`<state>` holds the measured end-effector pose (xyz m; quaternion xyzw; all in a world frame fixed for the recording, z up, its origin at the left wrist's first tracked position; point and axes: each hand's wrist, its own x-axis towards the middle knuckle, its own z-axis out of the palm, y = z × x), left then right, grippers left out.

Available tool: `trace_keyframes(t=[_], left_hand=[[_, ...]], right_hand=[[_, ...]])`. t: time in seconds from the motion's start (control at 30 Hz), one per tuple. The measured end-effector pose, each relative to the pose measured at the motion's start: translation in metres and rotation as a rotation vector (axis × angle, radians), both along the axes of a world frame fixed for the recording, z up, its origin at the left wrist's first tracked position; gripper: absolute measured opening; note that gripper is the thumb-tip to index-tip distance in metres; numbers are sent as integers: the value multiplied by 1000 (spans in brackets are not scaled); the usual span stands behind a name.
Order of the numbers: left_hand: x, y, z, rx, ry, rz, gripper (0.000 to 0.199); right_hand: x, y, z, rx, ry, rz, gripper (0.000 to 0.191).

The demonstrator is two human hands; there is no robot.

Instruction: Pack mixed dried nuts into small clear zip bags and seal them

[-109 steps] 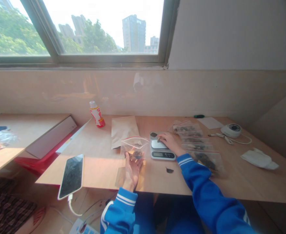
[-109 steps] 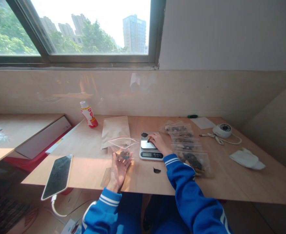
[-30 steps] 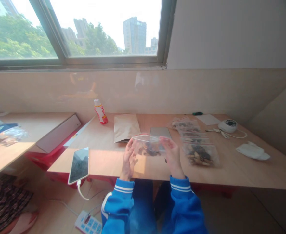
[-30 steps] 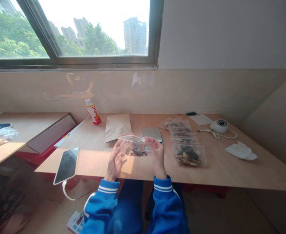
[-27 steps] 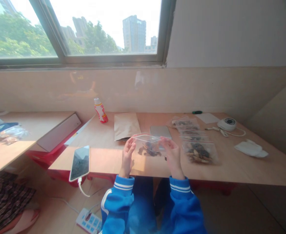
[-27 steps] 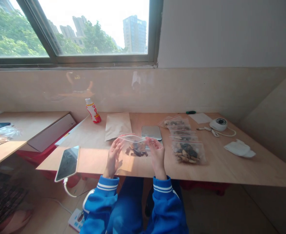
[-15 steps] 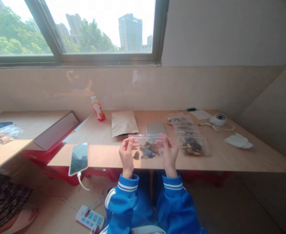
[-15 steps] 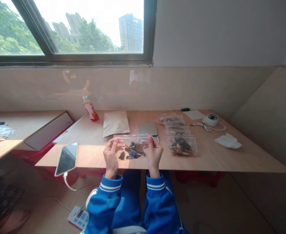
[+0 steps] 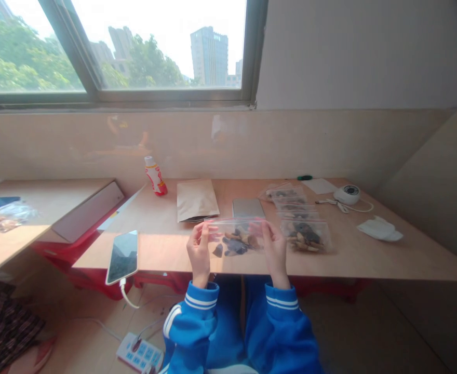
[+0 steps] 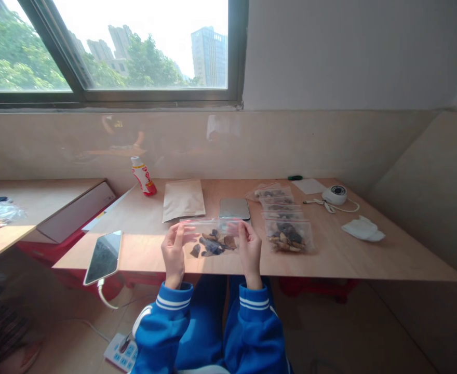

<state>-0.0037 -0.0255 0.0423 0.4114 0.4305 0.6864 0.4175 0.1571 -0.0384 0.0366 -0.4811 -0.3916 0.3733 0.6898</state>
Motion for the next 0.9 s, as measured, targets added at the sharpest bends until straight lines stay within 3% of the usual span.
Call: trace_keyframes(t=[0.17,0.37,0.47,0.6,0.77,0.9], left_hand=[[-2,3,7,28,101,-26,30],[-2,11,32,80,196,-149,26],[2,10,38,134,256,-101,22],[16,2,29,111,139,-24,23],[31,-4,13,60,-140,-114,27],[29,-6,11,76,-69,-99,26]], right_hand=[[7,1,9,46,-59,-92,35],[16,-2,20,114,-107,-235,32],[19,-5,20,125,-81,-307,31],[17,-6,15,129,-43,-314,32],[11,-5,10,127,25,-123,34],[11,-4,9,107,40,-90,31]])
